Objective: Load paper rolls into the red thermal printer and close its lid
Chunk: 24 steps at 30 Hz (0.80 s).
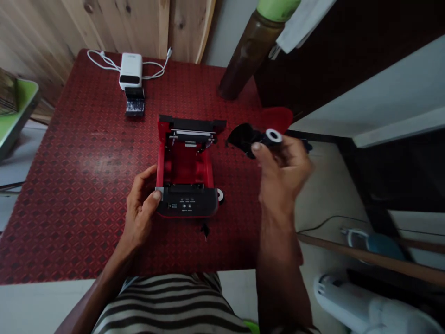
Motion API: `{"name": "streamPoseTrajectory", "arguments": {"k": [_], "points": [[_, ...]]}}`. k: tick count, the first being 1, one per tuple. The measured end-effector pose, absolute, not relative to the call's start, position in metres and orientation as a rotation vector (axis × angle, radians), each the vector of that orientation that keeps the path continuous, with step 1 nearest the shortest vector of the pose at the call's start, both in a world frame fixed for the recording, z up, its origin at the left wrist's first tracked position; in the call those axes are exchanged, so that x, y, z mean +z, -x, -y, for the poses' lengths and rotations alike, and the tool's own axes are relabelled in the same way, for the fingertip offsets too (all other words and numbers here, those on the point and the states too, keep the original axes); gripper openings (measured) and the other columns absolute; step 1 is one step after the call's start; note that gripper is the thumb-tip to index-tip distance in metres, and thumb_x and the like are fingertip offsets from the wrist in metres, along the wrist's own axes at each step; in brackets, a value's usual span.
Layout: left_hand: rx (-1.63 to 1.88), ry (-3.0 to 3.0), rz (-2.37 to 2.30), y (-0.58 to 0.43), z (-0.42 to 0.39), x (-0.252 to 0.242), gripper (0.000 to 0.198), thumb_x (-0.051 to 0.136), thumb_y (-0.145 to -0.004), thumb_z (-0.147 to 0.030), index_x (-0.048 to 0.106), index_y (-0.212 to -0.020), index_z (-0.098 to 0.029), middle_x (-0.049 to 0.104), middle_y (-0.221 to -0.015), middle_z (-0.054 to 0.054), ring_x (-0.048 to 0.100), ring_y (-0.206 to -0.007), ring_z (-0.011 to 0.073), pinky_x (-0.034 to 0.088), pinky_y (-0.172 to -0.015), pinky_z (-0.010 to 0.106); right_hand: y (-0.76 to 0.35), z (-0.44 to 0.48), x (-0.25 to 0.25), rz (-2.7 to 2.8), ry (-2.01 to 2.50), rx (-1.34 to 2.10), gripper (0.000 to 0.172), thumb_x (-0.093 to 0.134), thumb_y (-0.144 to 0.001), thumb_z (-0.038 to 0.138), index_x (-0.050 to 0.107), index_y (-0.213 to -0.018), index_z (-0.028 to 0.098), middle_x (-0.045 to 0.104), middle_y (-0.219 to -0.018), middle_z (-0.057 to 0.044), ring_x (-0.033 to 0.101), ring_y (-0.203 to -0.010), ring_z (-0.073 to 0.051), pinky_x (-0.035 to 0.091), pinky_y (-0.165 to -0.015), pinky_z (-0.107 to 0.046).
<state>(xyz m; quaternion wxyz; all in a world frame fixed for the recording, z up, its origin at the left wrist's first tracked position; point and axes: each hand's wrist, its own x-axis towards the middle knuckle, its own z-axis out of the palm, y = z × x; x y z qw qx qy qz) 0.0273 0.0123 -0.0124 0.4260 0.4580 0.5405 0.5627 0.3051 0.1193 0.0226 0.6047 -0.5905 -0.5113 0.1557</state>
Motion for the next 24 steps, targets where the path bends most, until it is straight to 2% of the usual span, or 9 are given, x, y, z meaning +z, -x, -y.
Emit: {"name": "streamPoseTrajectory", "arguments": {"k": [5,10,14,18,19,20,22,24], "points": [[1.381,-1.202,-1.378,-0.026,-0.014,-0.011,0.057,0.073,-0.105,-0.063,0.074,-0.15,-0.027,0.082,-0.145,0.01,0.079,-0.127,0.0334,0.064,-0.106,0.05,-0.297,-0.127,-0.027,1.302,1.52,0.524,0.037,0.083,-0.086,0.053,0.07,-0.11,0.028,0.083,-0.108,-0.005,0.078,-0.099,-0.026,0.064,-0.088,-0.043],[1.382,-1.221,-1.396,-0.025,-0.014,-0.011,0.058,0.072,-0.105,-0.064,0.074,-0.149,-0.027,0.081,-0.147,0.01,0.078,-0.13,0.0336,0.064,-0.11,0.051,-0.286,-0.114,-0.038,1.446,1.569,0.632,0.035,0.08,-0.089,0.057,0.073,-0.106,0.027,0.085,-0.102,-0.007,0.078,-0.09,-0.027,0.063,-0.085,-0.045],[1.385,-1.189,-1.365,-0.025,-0.013,-0.012,0.056,0.072,-0.106,-0.062,0.074,-0.151,-0.028,0.081,-0.148,0.009,0.077,-0.133,0.034,0.062,-0.112,0.052,-0.287,-0.112,-0.037,1.518,1.608,0.66,0.035,0.081,-0.089,0.048,0.073,-0.114,0.025,0.087,-0.112,-0.01,0.08,-0.099,-0.029,0.063,-0.093,-0.049],[1.365,-1.145,-1.361,-0.025,-0.012,-0.012,0.057,0.072,-0.106,-0.062,0.073,-0.153,-0.029,0.078,-0.153,0.009,0.073,-0.14,0.0362,0.058,-0.12,0.056,-0.301,-0.092,-0.031,1.512,1.651,0.675,0.054,0.083,-0.089,0.045,0.069,-0.137,0.023,0.084,-0.134,-0.017,0.081,-0.116,-0.031,0.066,-0.098,-0.052],[1.362,-1.142,-1.364,-0.025,-0.012,-0.011,0.057,0.073,-0.106,-0.062,0.073,-0.152,-0.029,0.078,-0.154,0.009,0.072,-0.142,0.0369,0.058,-0.121,0.057,-0.306,-0.082,-0.028,1.496,1.667,0.668,0.055,0.081,-0.092,0.044,0.068,-0.14,0.022,0.083,-0.137,-0.019,0.081,-0.117,-0.031,0.067,-0.098,-0.052],[1.358,-1.142,-1.368,-0.025,-0.012,-0.011,0.057,0.073,-0.106,-0.062,0.073,-0.152,-0.028,0.078,-0.154,0.01,0.072,-0.144,0.0374,0.057,-0.122,0.057,-0.311,-0.07,-0.025,1.483,1.683,0.666,0.052,0.079,-0.094,0.043,0.069,-0.141,0.022,0.083,-0.138,-0.019,0.082,-0.116,-0.031,0.067,-0.097,-0.051],[1.36,-1.142,-1.371,-0.026,-0.012,-0.011,0.057,0.073,-0.106,-0.061,0.073,-0.152,-0.028,0.078,-0.154,0.009,0.072,-0.145,0.0374,0.058,-0.122,0.056,-0.316,-0.044,-0.018,1.494,1.703,0.708,0.04,0.077,-0.097,0.039,0.073,-0.134,0.022,0.086,-0.126,-0.016,0.084,-0.1,-0.028,0.068,-0.09,-0.048],[1.38,-1.139,-1.377,-0.027,-0.012,-0.012,0.055,0.074,-0.105,-0.06,0.074,-0.15,-0.028,0.079,-0.152,0.008,0.073,-0.143,0.0365,0.059,-0.121,0.054,-0.314,-0.024,-0.013,1.554,1.681,0.791,0.037,0.079,-0.094,0.032,0.077,-0.131,0.025,0.088,-0.121,-0.012,0.084,-0.092,-0.026,0.069,-0.087,-0.046]]}}
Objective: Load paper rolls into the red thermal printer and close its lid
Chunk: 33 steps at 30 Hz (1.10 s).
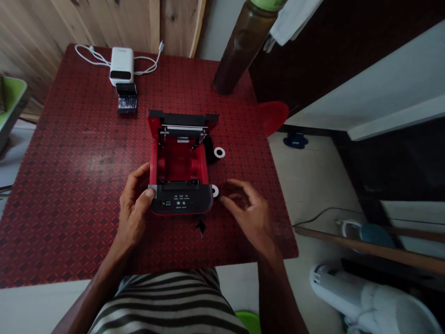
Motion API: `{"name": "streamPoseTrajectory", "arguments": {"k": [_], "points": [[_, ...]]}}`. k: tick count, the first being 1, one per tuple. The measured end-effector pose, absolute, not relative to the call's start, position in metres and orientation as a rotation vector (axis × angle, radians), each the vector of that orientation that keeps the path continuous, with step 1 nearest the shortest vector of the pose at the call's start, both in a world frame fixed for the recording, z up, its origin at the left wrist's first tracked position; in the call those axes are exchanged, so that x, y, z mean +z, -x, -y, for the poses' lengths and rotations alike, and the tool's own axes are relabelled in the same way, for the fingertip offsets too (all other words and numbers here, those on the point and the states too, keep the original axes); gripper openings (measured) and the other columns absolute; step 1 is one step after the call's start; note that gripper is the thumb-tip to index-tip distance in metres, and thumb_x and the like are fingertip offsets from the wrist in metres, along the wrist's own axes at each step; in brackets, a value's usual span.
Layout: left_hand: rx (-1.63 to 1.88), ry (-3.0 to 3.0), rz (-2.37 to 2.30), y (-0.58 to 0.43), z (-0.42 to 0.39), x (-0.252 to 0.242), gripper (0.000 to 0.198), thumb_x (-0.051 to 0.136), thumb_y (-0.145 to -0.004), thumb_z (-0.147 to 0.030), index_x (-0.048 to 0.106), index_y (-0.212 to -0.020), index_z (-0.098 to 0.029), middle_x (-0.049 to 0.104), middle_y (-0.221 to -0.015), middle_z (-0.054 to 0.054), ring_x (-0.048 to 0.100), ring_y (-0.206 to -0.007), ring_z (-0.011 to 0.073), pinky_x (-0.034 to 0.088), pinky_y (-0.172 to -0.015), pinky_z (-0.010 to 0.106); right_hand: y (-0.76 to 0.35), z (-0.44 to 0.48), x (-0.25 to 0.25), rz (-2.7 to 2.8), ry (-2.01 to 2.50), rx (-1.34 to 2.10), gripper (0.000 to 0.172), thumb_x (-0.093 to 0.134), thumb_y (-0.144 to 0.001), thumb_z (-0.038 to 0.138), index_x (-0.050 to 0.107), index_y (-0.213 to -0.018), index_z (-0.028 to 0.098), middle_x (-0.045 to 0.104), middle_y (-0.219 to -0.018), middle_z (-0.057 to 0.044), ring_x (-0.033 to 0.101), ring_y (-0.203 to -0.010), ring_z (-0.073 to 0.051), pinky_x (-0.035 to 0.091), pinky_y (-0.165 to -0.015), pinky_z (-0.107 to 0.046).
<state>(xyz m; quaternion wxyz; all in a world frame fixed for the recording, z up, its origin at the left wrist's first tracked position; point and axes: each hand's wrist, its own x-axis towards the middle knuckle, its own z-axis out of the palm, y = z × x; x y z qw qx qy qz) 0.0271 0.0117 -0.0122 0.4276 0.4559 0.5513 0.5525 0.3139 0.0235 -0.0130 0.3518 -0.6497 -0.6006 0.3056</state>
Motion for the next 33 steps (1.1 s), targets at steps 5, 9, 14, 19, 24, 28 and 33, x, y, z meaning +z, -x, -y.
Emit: {"name": "streamPoseTrajectory", "arguments": {"k": [5,9,14,19,24,28,33], "points": [[1.398,-1.162,-1.373,-0.027,-0.012,-0.015,0.057,0.072,-0.106,-0.062,0.074,-0.151,-0.028,0.08,-0.151,0.008,0.074,-0.141,0.0363,0.059,-0.12,0.055,-0.289,-0.015,-0.02,1.636,1.568,0.833,0.036,0.073,-0.095,0.025,0.079,-0.131,0.028,0.087,-0.134,-0.01,0.083,-0.123,-0.029,0.066,-0.11,-0.051],[1.363,-1.2,-1.378,-0.025,-0.012,-0.012,0.057,0.072,-0.106,-0.062,0.074,-0.151,-0.027,0.079,-0.152,0.01,0.074,-0.14,0.0368,0.06,-0.117,0.055,-0.289,-0.02,-0.012,1.634,1.537,0.799,0.026,0.071,-0.097,0.026,0.08,-0.123,0.027,0.089,-0.123,-0.009,0.085,-0.116,-0.03,0.068,-0.106,-0.054],[1.401,-1.141,-1.359,-0.029,-0.011,-0.011,0.058,0.073,-0.105,-0.062,0.074,-0.151,-0.027,0.08,-0.147,0.011,0.076,-0.133,0.0361,0.067,-0.101,0.05,-0.303,-0.02,0.059,1.799,1.473,0.558,0.04,0.071,-0.102,0.016,0.077,-0.137,0.033,0.086,-0.136,-0.004,0.082,-0.127,-0.029,0.064,-0.114,-0.055],[1.392,-1.114,-1.349,-0.031,-0.01,-0.011,0.055,0.072,-0.106,-0.059,0.072,-0.151,-0.027,0.079,-0.147,0.011,0.076,-0.131,0.0348,0.067,-0.099,0.049,-0.26,-0.055,0.102,2.386,1.195,0.354,0.035,0.065,-0.109,0.008,0.073,-0.138,0.025,0.086,-0.126,-0.009,0.08,-0.116,-0.029,0.065,-0.107,-0.05],[1.366,-1.081,-1.293,-0.031,-0.009,-0.008,0.058,0.073,-0.106,-0.059,0.068,-0.154,-0.027,0.078,-0.148,0.012,0.077,-0.128,0.0335,0.064,-0.109,0.052,-0.208,-0.086,0.091,2.826,1.314,0.106,0.033,0.053,-0.106,-0.005,0.075,-0.113,0.018,0.083,-0.108,-0.014,0.075,-0.106,-0.031,0.061,-0.094,-0.042],[1.343,-1.01,-1.282,-0.032,-0.008,-0.006,0.058,0.072,-0.108,-0.057,0.066,-0.157,-0.027,0.074,-0.155,0.013,0.072,-0.14,0.0357,0.056,-0.121,0.055,-0.196,-0.098,0.091,2.888,1.398,0.171,0.034,0.05,-0.11,-0.003,0.078,-0.117,0.015,0.084,-0.111,-0.015,0.076,-0.113,-0.031,0.058,-0.094,-0.041],[1.319,-1.009,-1.289,-0.032,-0.006,-0.004,0.059,0.072,-0.109,-0.058,0.066,-0.159,-0.028,0.072,-0.157,0.013,0.069,-0.144,0.0368,0.053,-0.123,0.056,-0.199,-0.117,0.088,2.906,1.444,0.462,0.033,0.054,-0.109,-0.001,0.08,-0.12,0.017,0.086,-0.12,-0.012,0.08,-0.113,-0.028,0.057,-0.095,-0.039]]}}
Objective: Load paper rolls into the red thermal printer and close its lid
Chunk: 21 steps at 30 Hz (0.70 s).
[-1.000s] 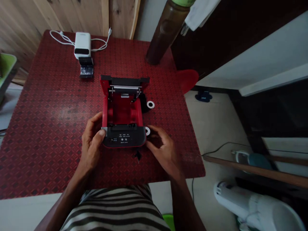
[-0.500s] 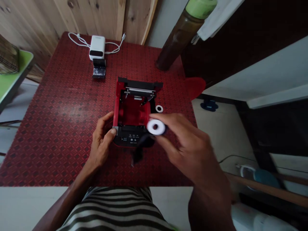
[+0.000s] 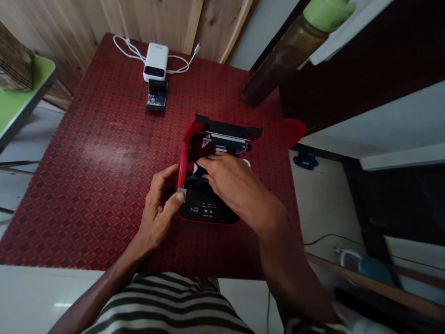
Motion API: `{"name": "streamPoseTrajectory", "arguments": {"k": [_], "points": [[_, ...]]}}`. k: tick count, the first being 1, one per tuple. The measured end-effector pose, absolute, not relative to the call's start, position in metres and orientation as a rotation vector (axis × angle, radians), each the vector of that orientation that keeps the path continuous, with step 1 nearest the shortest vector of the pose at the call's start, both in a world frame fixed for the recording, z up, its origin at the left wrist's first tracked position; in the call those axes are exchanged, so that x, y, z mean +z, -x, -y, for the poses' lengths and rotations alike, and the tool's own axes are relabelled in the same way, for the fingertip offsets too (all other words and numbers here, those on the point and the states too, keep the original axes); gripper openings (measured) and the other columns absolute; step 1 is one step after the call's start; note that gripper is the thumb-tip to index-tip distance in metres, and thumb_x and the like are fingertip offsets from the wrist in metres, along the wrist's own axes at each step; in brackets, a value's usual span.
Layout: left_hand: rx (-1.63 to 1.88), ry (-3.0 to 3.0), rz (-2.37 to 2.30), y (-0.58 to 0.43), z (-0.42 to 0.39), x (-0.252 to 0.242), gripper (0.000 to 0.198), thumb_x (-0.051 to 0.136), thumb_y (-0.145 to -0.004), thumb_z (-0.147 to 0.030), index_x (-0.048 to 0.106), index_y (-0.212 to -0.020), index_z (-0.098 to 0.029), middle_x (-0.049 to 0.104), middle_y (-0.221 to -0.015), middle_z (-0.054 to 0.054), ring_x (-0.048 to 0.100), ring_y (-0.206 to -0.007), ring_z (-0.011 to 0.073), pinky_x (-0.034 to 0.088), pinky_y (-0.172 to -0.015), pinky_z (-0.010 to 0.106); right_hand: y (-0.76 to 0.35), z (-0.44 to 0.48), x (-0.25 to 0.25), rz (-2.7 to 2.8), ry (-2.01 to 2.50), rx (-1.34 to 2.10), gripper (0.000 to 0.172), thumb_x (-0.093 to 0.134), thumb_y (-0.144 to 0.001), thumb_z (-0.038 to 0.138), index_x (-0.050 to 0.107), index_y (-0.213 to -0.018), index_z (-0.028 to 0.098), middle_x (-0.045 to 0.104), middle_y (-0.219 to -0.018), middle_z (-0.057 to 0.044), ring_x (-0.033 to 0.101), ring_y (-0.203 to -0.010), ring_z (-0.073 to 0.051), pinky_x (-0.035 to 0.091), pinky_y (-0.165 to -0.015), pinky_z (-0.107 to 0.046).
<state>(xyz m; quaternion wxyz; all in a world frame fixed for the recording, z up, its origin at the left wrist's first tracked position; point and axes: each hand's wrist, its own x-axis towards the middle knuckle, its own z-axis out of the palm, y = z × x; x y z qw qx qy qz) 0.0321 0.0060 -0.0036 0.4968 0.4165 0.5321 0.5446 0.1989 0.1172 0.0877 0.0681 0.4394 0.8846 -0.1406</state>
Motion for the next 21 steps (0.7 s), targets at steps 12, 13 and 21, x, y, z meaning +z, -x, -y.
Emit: {"name": "streamPoseTrajectory", "arguments": {"k": [12,13,21], "points": [[1.31,-1.0,-1.29,-0.031,-0.006,-0.008,0.06,0.072,-0.109,-0.059,0.065,-0.16,-0.028,0.071,-0.16,0.014,0.068,-0.147,0.0377,0.051,-0.127,0.06,-0.212,-0.126,0.07,-2.772,-1.291,-0.645,0.035,0.055,-0.109,0.0,0.081,-0.126,0.017,0.086,-0.128,-0.012,0.081,-0.122,-0.029,0.063,-0.111,-0.045],[1.311,-0.999,-1.288,-0.031,-0.007,-0.007,0.06,0.072,-0.109,-0.059,0.065,-0.16,-0.028,0.072,-0.159,0.014,0.069,-0.146,0.0373,0.051,-0.127,0.059,-0.215,-0.124,0.072,-2.805,-1.296,-0.693,0.041,0.052,-0.109,-0.002,0.081,-0.13,0.018,0.086,-0.131,-0.011,0.082,-0.124,-0.027,0.063,-0.114,-0.045],[1.307,-1.013,-1.313,-0.022,-0.01,0.004,0.051,0.073,-0.108,-0.057,0.074,-0.15,-0.028,0.077,-0.154,0.011,0.072,-0.143,0.0378,0.056,-0.125,0.06,-0.239,-0.091,0.081,-3.086,-1.172,-0.88,0.045,0.051,-0.109,0.006,0.077,-0.143,0.021,0.086,-0.137,-0.01,0.08,-0.128,-0.025,0.066,-0.117,-0.05]]}}
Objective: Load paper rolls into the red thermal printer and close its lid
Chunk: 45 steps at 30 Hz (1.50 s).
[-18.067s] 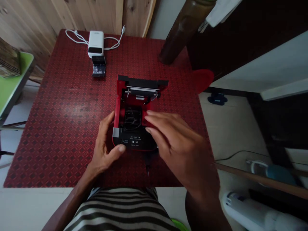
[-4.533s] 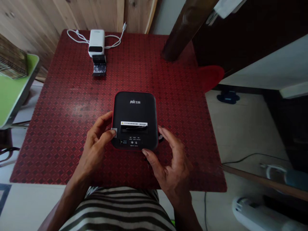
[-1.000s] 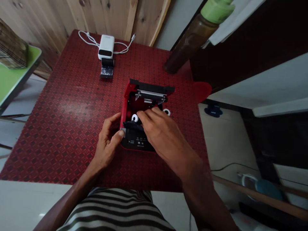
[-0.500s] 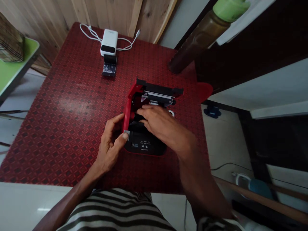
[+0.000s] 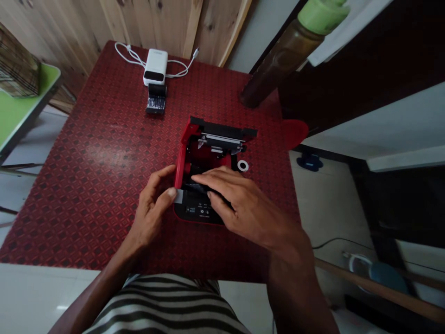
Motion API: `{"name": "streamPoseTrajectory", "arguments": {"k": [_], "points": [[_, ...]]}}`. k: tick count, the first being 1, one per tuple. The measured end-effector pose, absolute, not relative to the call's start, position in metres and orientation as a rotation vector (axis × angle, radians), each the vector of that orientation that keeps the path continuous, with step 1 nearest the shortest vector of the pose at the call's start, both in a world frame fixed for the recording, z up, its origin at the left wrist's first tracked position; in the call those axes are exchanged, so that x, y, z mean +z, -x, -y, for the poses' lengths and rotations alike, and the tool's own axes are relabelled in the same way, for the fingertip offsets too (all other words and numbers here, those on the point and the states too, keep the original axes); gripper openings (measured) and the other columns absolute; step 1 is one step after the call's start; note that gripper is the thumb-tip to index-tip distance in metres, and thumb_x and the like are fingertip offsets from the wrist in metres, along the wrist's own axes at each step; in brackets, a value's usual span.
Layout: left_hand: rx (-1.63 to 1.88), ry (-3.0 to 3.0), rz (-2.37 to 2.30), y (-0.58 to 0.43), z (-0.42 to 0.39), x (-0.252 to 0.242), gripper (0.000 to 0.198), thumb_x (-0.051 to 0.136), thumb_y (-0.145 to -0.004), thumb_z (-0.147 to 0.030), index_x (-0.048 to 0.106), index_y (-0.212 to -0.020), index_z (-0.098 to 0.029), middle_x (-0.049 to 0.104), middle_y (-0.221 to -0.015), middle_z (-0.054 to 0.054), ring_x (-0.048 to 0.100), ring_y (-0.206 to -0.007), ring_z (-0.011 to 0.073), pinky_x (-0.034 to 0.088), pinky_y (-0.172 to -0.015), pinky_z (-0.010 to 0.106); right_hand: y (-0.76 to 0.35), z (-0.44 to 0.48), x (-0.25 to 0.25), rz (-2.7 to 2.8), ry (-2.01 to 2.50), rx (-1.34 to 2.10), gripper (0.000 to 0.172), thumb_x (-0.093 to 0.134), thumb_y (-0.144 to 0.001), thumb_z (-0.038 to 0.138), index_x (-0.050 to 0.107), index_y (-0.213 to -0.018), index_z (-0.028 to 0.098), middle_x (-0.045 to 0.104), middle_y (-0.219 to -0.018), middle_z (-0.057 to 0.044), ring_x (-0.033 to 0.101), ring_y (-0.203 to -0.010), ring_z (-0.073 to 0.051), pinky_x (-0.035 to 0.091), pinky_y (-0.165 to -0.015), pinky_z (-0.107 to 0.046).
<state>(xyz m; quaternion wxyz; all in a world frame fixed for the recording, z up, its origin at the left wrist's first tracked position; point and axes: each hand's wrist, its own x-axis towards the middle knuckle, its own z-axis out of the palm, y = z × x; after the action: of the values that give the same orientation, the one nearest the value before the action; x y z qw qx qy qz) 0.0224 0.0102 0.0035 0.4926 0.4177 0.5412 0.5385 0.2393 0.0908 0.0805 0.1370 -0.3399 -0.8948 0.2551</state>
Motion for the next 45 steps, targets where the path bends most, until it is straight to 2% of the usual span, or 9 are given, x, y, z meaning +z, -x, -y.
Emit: {"name": "streamPoseTrajectory", "arguments": {"k": [8,11,14,17,21,23,25,28,45], "points": [[1.521,-1.264,-1.374,-0.02,-0.076,0.03,0.05,0.08,-0.104,-0.063,0.078,-0.143,-0.033,0.075,-0.157,0.008,0.07,-0.145,0.0347,0.058,-0.123,0.052,-0.242,-0.069,0.069,2.428,0.895,0.6,0.018,0.067,-0.111,0.011,0.079,-0.122,0.019,0.087,-0.116,-0.009,0.08,-0.109,-0.026,0.068,-0.105,-0.048],[1.537,-1.299,-1.353,-0.025,-0.104,0.04,0.038,0.075,-0.107,-0.065,0.084,-0.124,-0.031,0.082,-0.135,0.006,0.075,-0.128,0.0303,0.061,-0.113,0.046,-0.239,-0.064,0.064,2.342,0.887,0.433,0.019,0.066,-0.111,0.004,0.079,-0.112,0.016,0.085,-0.102,-0.007,0.077,-0.097,-0.023,0.069,-0.094,-0.041],[1.548,-1.257,-1.392,-0.028,-0.115,0.047,0.045,0.071,-0.108,-0.071,0.082,-0.097,-0.029,0.083,-0.108,0.005,0.076,-0.111,0.0282,0.062,-0.105,0.045,-0.237,-0.056,0.064,2.313,0.924,0.193,0.019,0.067,-0.108,-0.001,0.081,-0.111,0.012,0.085,-0.101,-0.01,0.077,-0.098,-0.024,0.069,-0.091,-0.04],[1.549,-1.238,-1.385,-0.026,-0.106,0.049,0.043,0.081,-0.102,-0.069,0.08,-0.087,-0.029,0.084,-0.11,0.005,0.074,-0.13,0.0315,0.061,-0.113,0.047,-0.237,-0.042,0.063,2.3,0.949,0.01,0.017,0.071,-0.106,-0.001,0.082,-0.113,0.01,0.086,-0.106,-0.013,0.079,-0.103,-0.026,0.07,-0.096,-0.041],[1.477,-1.157,-1.333,-0.02,-0.075,0.037,0.028,0.093,-0.095,-0.051,0.085,-0.111,-0.029,0.081,-0.142,0.007,0.066,-0.153,0.0351,0.058,-0.124,0.051,-0.24,-0.021,0.053,2.275,0.967,-0.065,0.017,0.073,-0.106,0.0,0.082,-0.115,0.011,0.088,-0.106,-0.013,0.082,-0.106,-0.027,0.071,-0.096,-0.041],[1.407,-1.043,-1.294,-0.019,-0.058,0.027,0.05,0.095,-0.093,-0.049,0.079,-0.136,-0.031,0.081,-0.148,0.008,0.071,-0.148,0.0354,0.059,-0.124,0.054,-0.239,-0.015,0.047,2.246,1.014,-0.105,0.018,0.074,-0.107,0.001,0.081,-0.119,0.013,0.09,-0.114,-0.014,0.083,-0.114,-0.027,0.071,-0.1,-0.041],[1.329,-0.966,-1.286,-0.018,-0.046,0.018,0.061,0.095,-0.093,-0.05,0.074,-0.147,-0.029,0.078,-0.155,0.01,0.071,-0.15,0.0364,0.058,-0.127,0.055,-0.238,-0.013,0.043,2.199,1.074,-0.143,0.019,0.076,-0.107,0.004,0.079,-0.12,0.017,0.089,-0.129,-0.015,0.082,-0.129,-0.029,0.07,-0.106,-0.044],[1.253,-0.937,-1.261,-0.017,-0.038,0.012,0.065,0.092,-0.096,-0.054,0.074,-0.15,-0.024,0.078,-0.156,0.014,0.073,-0.148,0.0371,0.057,-0.128,0.055,-0.235,-0.015,0.042,2.152,1.123,-0.086,0.018,0.074,-0.108,0.006,0.077,-0.119,0.019,0.086,-0.142,-0.016,0.08,-0.14,-0.03,0.067,-0.115,-0.048],[1.267,-0.984,-1.356,-0.022,-0.035,0.013,0.058,0.088,-0.1,-0.051,0.078,-0.151,-0.025,0.079,-0.157,0.011,0.075,-0.146,0.0357,0.058,-0.128,0.052,-0.239,-0.016,0.041,2.145,1.116,0.171,0.021,0.066,-0.115,0.013,0.073,-0.134,0.016,0.087,-0.141,-0.014,0.08,-0.141,-0.026,0.066,-0.12,-0.044]]}}
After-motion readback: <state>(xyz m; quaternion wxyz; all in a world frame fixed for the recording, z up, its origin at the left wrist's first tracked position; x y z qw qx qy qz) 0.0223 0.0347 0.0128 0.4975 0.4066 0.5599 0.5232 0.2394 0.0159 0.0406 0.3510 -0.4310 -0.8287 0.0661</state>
